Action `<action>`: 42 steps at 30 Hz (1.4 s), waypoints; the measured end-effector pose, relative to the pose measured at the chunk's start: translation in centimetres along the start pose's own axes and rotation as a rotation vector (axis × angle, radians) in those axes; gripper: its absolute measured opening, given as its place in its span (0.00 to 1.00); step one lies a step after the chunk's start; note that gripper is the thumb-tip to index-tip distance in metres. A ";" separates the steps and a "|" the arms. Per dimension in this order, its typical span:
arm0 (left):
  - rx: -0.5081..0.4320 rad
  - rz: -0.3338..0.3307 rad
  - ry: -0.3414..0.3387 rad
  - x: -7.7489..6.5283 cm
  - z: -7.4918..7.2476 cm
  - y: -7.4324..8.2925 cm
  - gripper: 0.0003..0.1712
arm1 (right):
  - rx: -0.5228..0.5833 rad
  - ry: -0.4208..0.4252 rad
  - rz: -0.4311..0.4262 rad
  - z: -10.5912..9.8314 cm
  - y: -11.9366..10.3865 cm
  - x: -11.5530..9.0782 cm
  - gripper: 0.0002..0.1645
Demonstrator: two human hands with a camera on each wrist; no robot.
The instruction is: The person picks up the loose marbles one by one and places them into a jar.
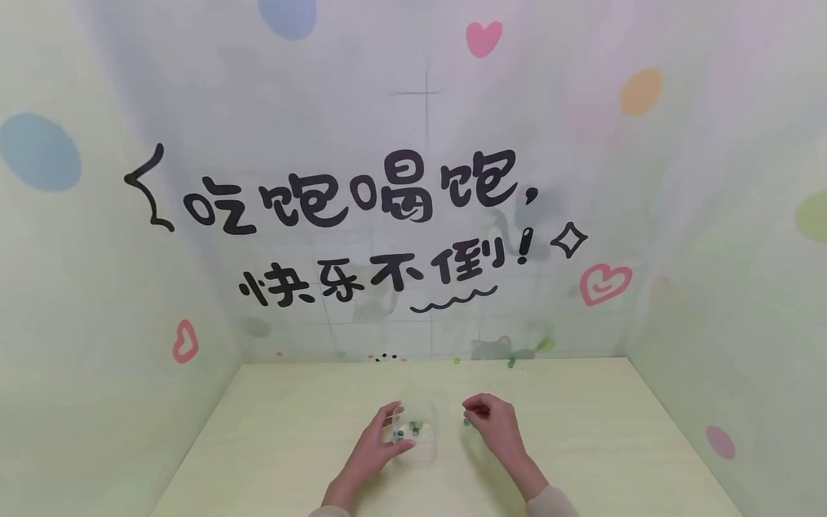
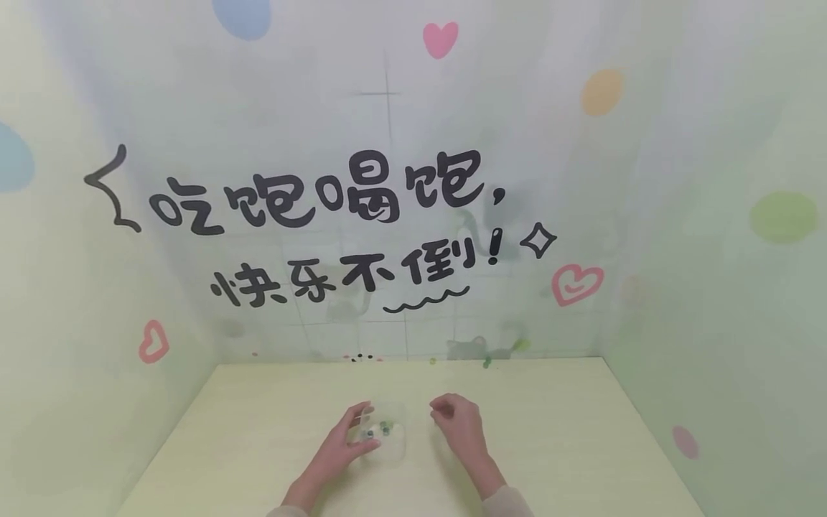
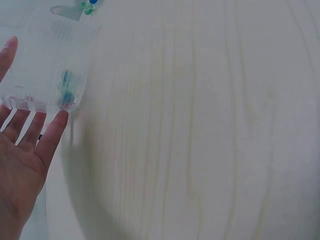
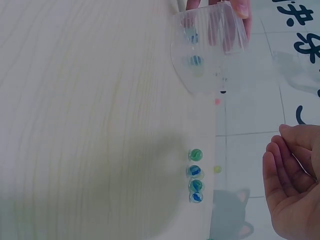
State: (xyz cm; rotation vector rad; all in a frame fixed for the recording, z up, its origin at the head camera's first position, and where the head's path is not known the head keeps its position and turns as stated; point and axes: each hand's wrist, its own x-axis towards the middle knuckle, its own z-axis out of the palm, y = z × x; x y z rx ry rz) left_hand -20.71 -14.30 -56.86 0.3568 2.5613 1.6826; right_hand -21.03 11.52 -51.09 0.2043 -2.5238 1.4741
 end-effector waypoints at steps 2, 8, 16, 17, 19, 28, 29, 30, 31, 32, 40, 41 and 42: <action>-0.007 -0.001 0.000 -0.1 -0.1 0.0 0.45 | -0.004 0.014 0.002 -0.2 0.1 0.0 0.06; -0.001 -0.022 -0.004 -0.3 -0.1 0.1 0.45 | -0.003 0.031 0.009 -1.0 0.5 0.2 0.06; -0.009 -0.001 -0.006 -0.3 0.0 0.5 0.44 | -0.053 0.055 0.011 -2.0 1.2 0.5 0.07; -0.009 0.002 -0.007 -0.3 0.0 0.5 0.44 | -0.056 0.057 0.013 -2.1 1.3 0.5 0.07; -0.013 0.003 -0.009 -0.3 0.0 0.5 0.44 | -0.063 0.061 0.017 -2.3 1.5 0.5 0.07; -0.016 0.002 -0.008 -0.2 0.0 0.3 0.45 | -0.050 0.065 0.041 -2.6 2.4 0.6 0.08; -0.016 0.003 -0.008 -0.2 0.0 0.3 0.45 | -0.050 0.065 0.046 -2.6 2.6 0.6 0.08; -0.015 0.001 -0.008 -0.2 0.0 0.2 0.45 | -0.050 0.064 0.052 -2.6 2.8 0.6 0.08; -0.014 0.004 -0.006 -0.2 0.0 0.2 0.45 | -0.054 0.063 0.058 -2.6 3.0 0.7 0.09; -0.015 0.003 -0.005 -0.3 0.0 0.3 0.45 | -0.057 0.063 0.064 -2.6 3.2 0.7 0.09; -0.008 0.019 0.000 -0.4 -0.1 0.5 0.45 | -0.078 0.073 0.076 -2.7 4.3 0.6 0.12; -0.015 0.016 -0.002 -0.4 -0.1 0.5 0.45 | -0.076 0.074 0.078 -2.7 4.4 0.6 0.12; -0.020 0.009 -0.001 -0.4 -0.1 0.5 0.45 | -0.074 0.076 0.079 -2.7 4.5 0.6 0.12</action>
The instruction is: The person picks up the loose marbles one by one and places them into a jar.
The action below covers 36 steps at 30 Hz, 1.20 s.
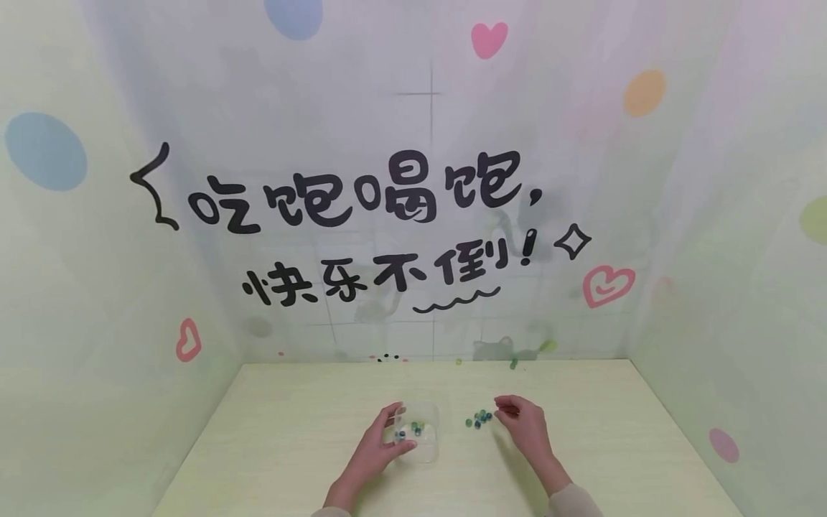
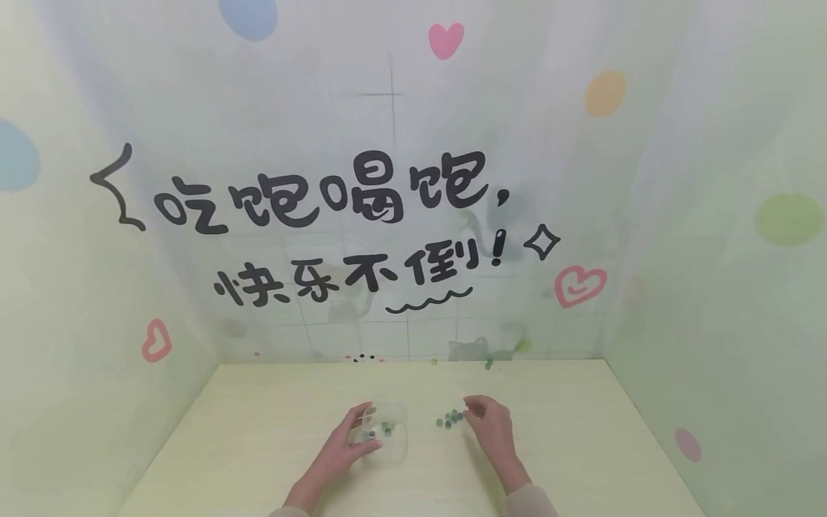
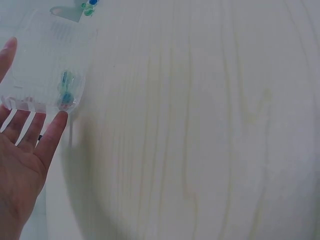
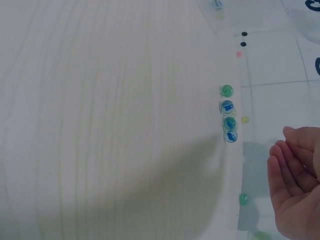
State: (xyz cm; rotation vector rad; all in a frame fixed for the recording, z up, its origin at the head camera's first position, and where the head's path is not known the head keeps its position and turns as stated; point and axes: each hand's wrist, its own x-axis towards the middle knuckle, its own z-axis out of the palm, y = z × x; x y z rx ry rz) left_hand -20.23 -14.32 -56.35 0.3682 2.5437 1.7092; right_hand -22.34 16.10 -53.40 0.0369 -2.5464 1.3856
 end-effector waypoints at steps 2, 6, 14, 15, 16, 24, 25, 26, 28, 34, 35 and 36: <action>-0.009 -0.010 -0.003 0.0 -0.1 -0.1 0.45 | -0.005 0.003 -0.002 0.1 0.3 0.1 0.12; -0.013 -0.004 -0.008 0.0 -0.2 -0.3 0.45 | -0.006 0.007 0.002 0.3 0.7 0.3 0.11; 0.000 0.005 -0.006 0.1 -0.2 -0.4 0.44 | -0.023 0.002 0.015 0.6 1.4 0.6 0.09; -0.004 0.006 -0.007 0.1 -0.2 -0.4 0.45 | -0.025 0.000 0.020 0.7 1.4 0.6 0.09; -0.005 0.007 -0.008 0.0 -0.2 -0.3 0.45 | -0.026 -0.001 0.026 0.7 1.5 0.6 0.09; 0.005 0.010 -0.013 0.0 0.0 -0.3 0.45 | -0.025 0.004 0.042 1.1 2.3 0.8 0.08; 0.004 0.010 -0.012 0.0 0.0 -0.3 0.45 | -0.020 0.002 0.048 1.2 2.3 0.8 0.08; 0.004 0.004 -0.012 0.0 0.0 -0.3 0.45 | -0.016 -0.001 0.052 1.2 2.4 0.8 0.08; -0.001 -0.009 -0.011 0.1 0.0 -0.3 0.45 | -0.010 -0.005 0.060 1.3 2.5 0.9 0.08; 0.002 -0.007 -0.010 0.1 0.0 -0.3 0.45 | -0.015 -0.006 0.067 1.4 2.7 0.8 0.09; 0.003 -0.005 -0.009 0.0 0.0 -0.3 0.45 | -0.015 -0.006 0.063 1.4 2.8 0.8 0.09; 0.004 -0.003 -0.009 0.0 0.0 -0.4 0.45 | -0.012 -0.006 0.061 1.4 2.8 0.8 0.09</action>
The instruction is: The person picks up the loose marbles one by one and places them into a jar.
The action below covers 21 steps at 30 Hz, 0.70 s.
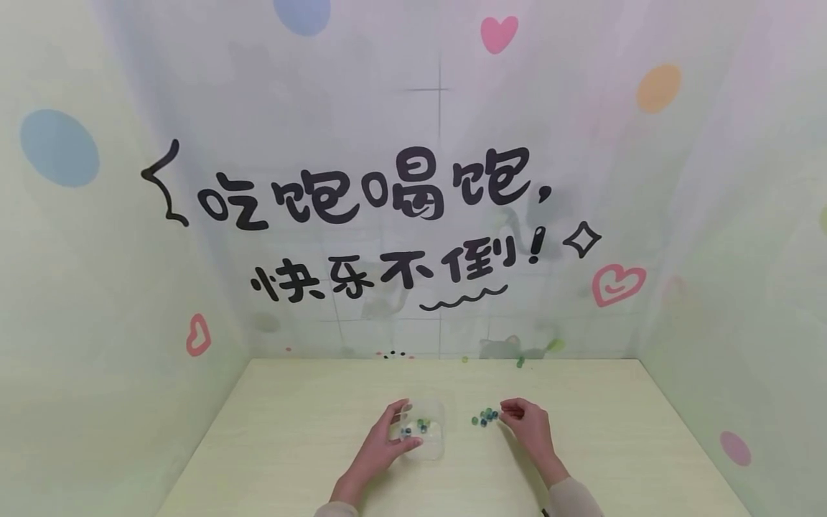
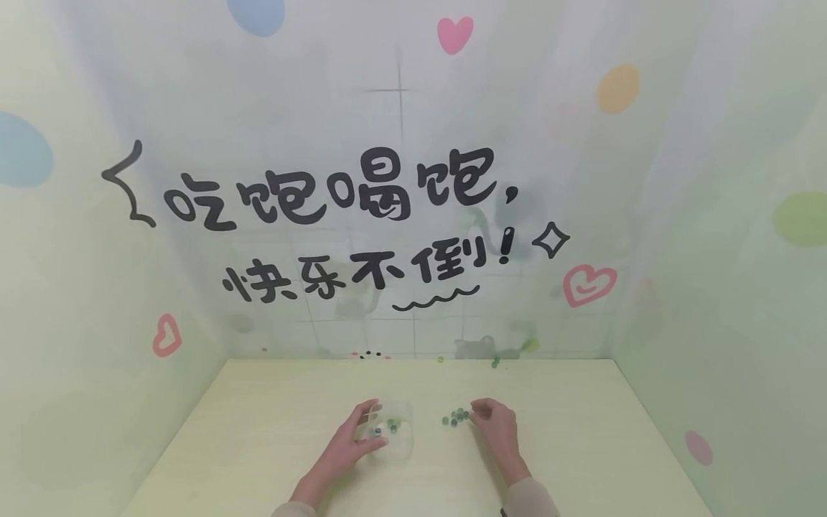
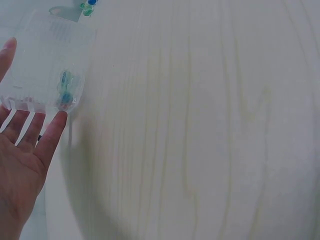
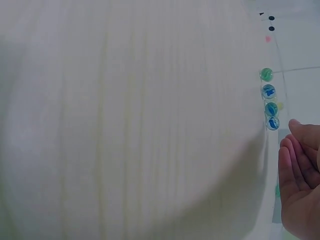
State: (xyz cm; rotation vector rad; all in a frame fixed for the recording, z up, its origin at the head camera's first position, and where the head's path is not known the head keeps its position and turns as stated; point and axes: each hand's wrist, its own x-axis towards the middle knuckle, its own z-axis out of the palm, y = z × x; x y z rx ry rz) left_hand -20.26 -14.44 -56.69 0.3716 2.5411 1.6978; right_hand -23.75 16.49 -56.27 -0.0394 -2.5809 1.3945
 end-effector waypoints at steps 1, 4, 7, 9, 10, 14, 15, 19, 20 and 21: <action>0.002 0.007 0.001 0.0 0.0 0.0 0.45 | 0.002 0.001 -0.002 0.0 0.0 0.0 0.09; 0.002 0.013 0.000 0.0 0.0 -0.1 0.45 | 0.015 0.003 -0.015 0.2 0.2 0.1 0.10; -0.001 0.016 0.001 0.1 -0.1 -0.2 0.45 | 0.038 0.000 -0.011 0.5 0.5 0.3 0.11; -0.007 0.004 0.002 0.2 0.0 -0.3 0.45 | 0.056 -0.004 -0.013 0.7 0.6 0.4 0.12; -0.009 0.003 0.003 0.2 0.0 -0.3 0.45 | 0.066 -0.005 -0.003 0.7 0.7 0.4 0.12; -0.018 -0.003 0.006 0.2 0.1 -0.3 0.45 | 0.083 -0.007 0.023 0.8 0.8 0.3 0.13; -0.018 -0.005 0.006 0.2 0.1 -0.3 0.45 | 0.088 -0.006 0.038 0.9 0.8 0.2 0.13; -0.008 -0.007 0.005 0.3 0.2 -0.3 0.45 | 0.095 -0.009 0.046 0.9 0.9 0.2 0.13; -0.004 -0.010 0.003 0.3 0.2 -0.2 0.45 | 0.100 -0.006 0.049 1.0 1.0 0.2 0.13; 0.001 -0.013 0.001 0.3 0.1 -0.2 0.45 | 0.106 -0.004 0.050 1.1 1.0 0.2 0.13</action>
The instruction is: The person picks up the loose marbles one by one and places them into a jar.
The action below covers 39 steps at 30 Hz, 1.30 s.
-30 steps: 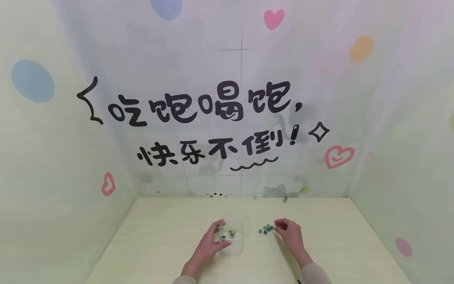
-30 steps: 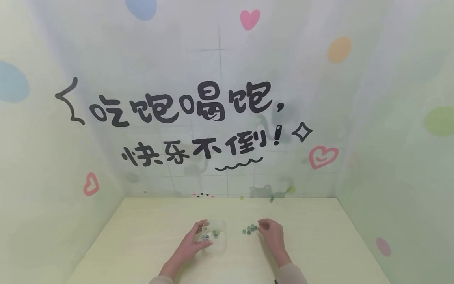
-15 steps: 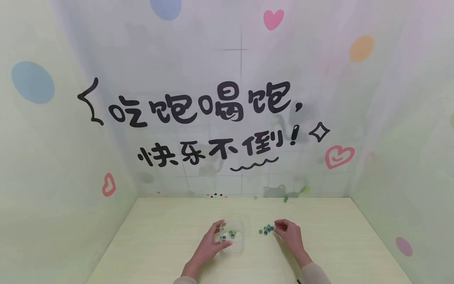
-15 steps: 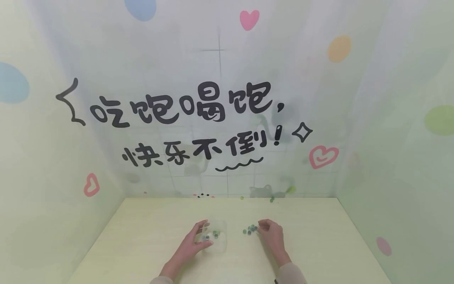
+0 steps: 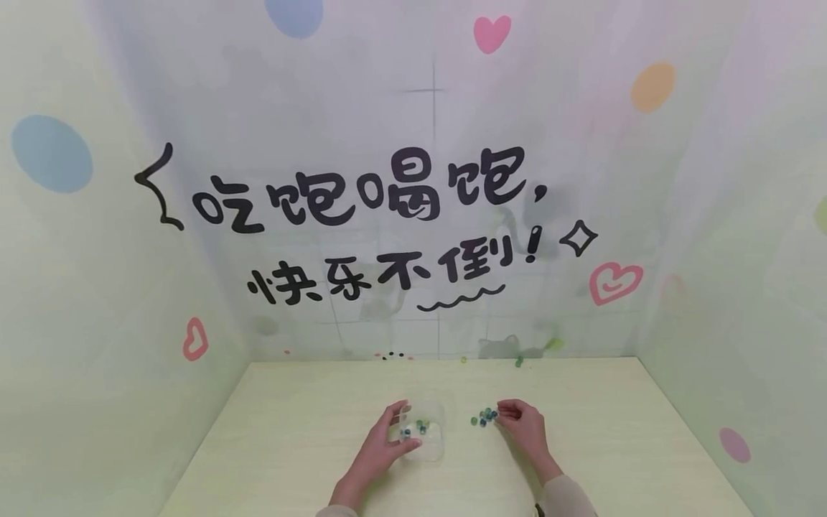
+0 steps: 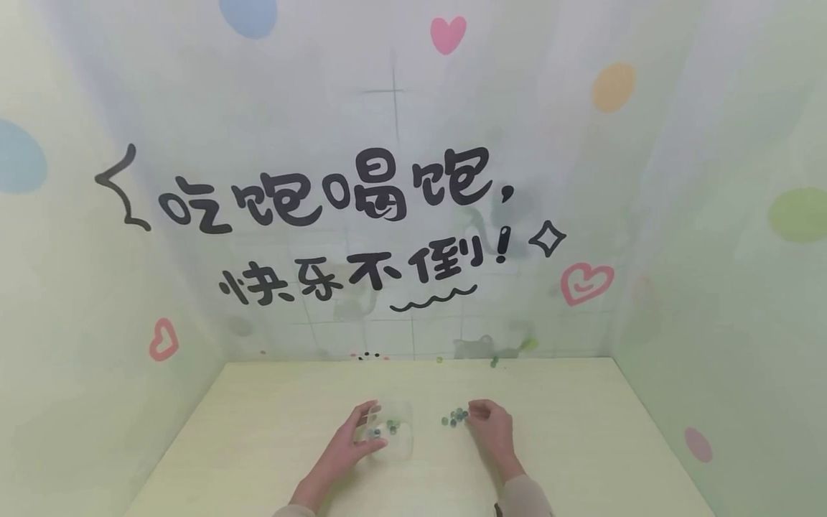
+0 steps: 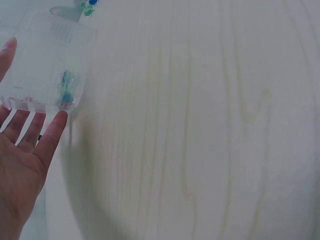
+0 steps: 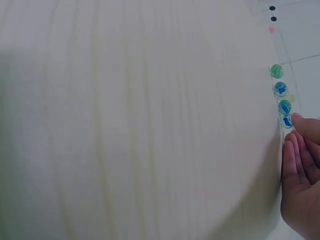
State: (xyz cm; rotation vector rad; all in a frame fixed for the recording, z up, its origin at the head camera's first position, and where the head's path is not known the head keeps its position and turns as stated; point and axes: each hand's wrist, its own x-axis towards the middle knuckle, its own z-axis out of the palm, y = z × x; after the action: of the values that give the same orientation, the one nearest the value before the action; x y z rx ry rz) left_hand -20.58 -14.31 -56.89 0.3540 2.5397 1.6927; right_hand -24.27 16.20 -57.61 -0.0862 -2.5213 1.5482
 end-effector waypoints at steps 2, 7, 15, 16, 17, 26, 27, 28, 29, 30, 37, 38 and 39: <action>0.000 -0.002 0.000 -0.1 0.0 0.1 0.45 | 0.006 -0.001 0.001 0.1 0.1 0.0 0.13; -0.014 -0.001 0.007 -0.2 -0.2 0.5 0.45 | 0.019 -0.018 -0.006 0.4 0.1 -0.1 0.12; -0.046 -0.003 0.003 -0.3 -0.3 0.7 0.45 | -0.011 -0.003 0.034 0.7 0.0 -0.2 0.11; -0.048 -0.004 0.004 -0.4 -0.3 0.7 0.45 | -0.016 0.000 0.040 0.7 0.0 -0.2 0.11; -0.046 -0.002 0.005 -0.4 -0.3 0.7 0.45 | -0.021 0.002 0.043 0.8 0.0 -0.2 0.11; -0.039 0.011 0.004 -0.4 -0.3 0.9 0.45 | -0.043 0.016 0.061 0.8 -0.2 0.1 0.09; -0.037 0.009 0.004 -0.4 -0.3 1.0 0.45 | -0.045 0.018 0.062 0.9 -0.2 0.0 0.09; -0.035 0.007 0.004 -0.5 -0.4 1.0 0.45 | -0.047 0.020 0.064 0.9 -0.4 0.0 0.09; -0.032 0.004 0.005 -0.5 -0.4 1.0 0.45 | -0.048 0.023 0.067 0.9 -0.5 0.0 0.09; -0.032 -0.001 0.005 -0.5 -0.4 1.1 0.45 | -0.045 0.026 0.071 0.8 -0.6 -0.1 0.09; -0.006 -0.004 0.002 -0.5 -0.5 1.0 0.45 | -0.015 0.037 0.094 0.5 -1.3 -0.5 0.09; -0.005 -0.003 0.000 -0.5 -0.4 1.0 0.45 | -0.015 0.038 0.098 0.5 -1.3 -0.6 0.09; -0.003 -0.001 -0.002 -0.5 -0.4 0.9 0.45 | -0.014 0.038 0.110 0.5 -1.4 -0.7 0.09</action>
State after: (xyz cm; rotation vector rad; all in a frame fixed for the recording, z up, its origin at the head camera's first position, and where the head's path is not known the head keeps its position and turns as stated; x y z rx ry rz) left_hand -20.04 -14.43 -55.91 0.3543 2.5351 1.6951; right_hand -23.62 15.07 -56.69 -0.2577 -2.5372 1.5528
